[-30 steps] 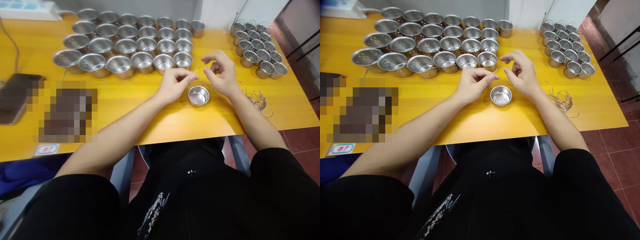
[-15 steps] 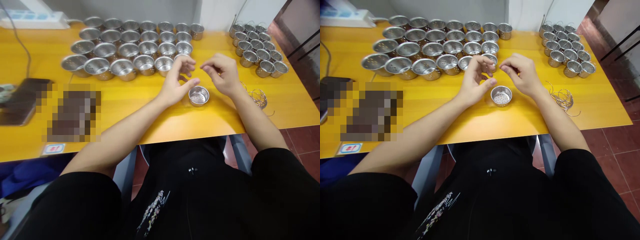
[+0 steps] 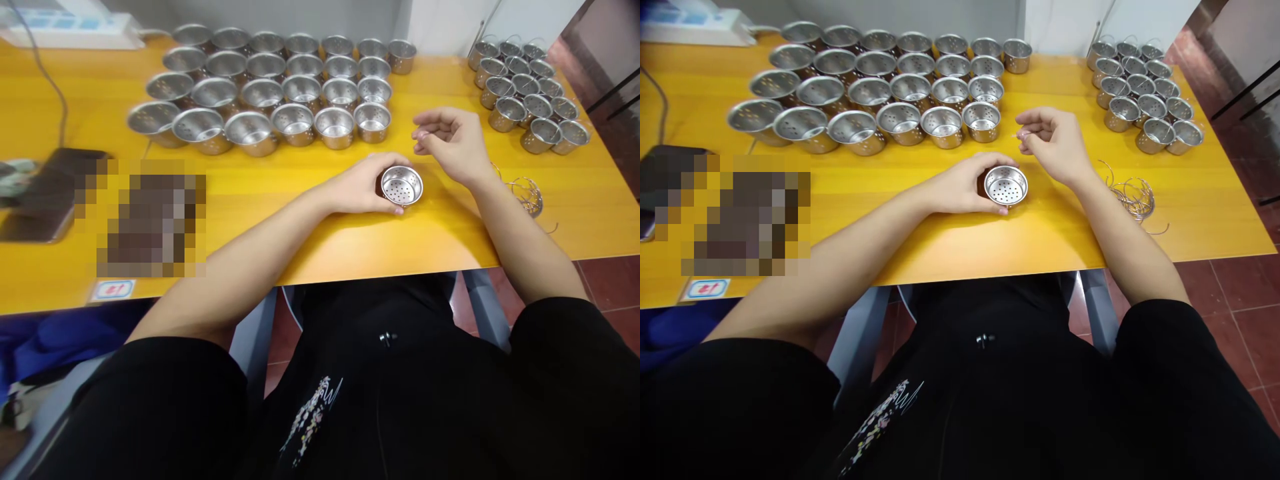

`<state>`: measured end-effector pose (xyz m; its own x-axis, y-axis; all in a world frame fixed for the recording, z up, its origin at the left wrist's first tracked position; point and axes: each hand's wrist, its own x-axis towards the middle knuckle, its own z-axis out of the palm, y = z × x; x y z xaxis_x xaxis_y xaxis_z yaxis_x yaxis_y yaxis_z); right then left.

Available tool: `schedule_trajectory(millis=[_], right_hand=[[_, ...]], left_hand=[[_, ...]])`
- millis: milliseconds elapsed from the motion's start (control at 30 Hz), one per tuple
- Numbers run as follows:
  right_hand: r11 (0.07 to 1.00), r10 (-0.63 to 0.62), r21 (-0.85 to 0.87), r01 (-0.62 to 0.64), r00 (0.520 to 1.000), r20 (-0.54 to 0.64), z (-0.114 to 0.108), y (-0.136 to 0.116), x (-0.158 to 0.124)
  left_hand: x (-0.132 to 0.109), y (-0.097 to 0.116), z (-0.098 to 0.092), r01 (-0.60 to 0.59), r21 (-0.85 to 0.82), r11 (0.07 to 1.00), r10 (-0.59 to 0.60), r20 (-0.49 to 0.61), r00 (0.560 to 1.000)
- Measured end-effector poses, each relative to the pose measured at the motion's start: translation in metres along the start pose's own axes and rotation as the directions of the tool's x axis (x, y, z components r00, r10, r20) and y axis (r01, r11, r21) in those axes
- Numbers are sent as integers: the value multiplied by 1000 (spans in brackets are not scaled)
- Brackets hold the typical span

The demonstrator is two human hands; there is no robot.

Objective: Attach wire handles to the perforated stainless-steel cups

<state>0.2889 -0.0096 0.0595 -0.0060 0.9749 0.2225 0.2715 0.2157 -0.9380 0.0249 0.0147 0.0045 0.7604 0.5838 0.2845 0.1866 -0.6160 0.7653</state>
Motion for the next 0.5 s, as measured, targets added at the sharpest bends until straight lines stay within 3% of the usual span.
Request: schedule_trajectory(millis=[200,500], right_hand=[[1000,27,-16,-26,998,54,-1,-2,-4],[966,-249,-54,252,967,56,-1,24,7]], left_hand=[[2,-9,2,-27,-27,999,25,-72,997],[3,-10,2,1,4,1000,-1,-49,999]])
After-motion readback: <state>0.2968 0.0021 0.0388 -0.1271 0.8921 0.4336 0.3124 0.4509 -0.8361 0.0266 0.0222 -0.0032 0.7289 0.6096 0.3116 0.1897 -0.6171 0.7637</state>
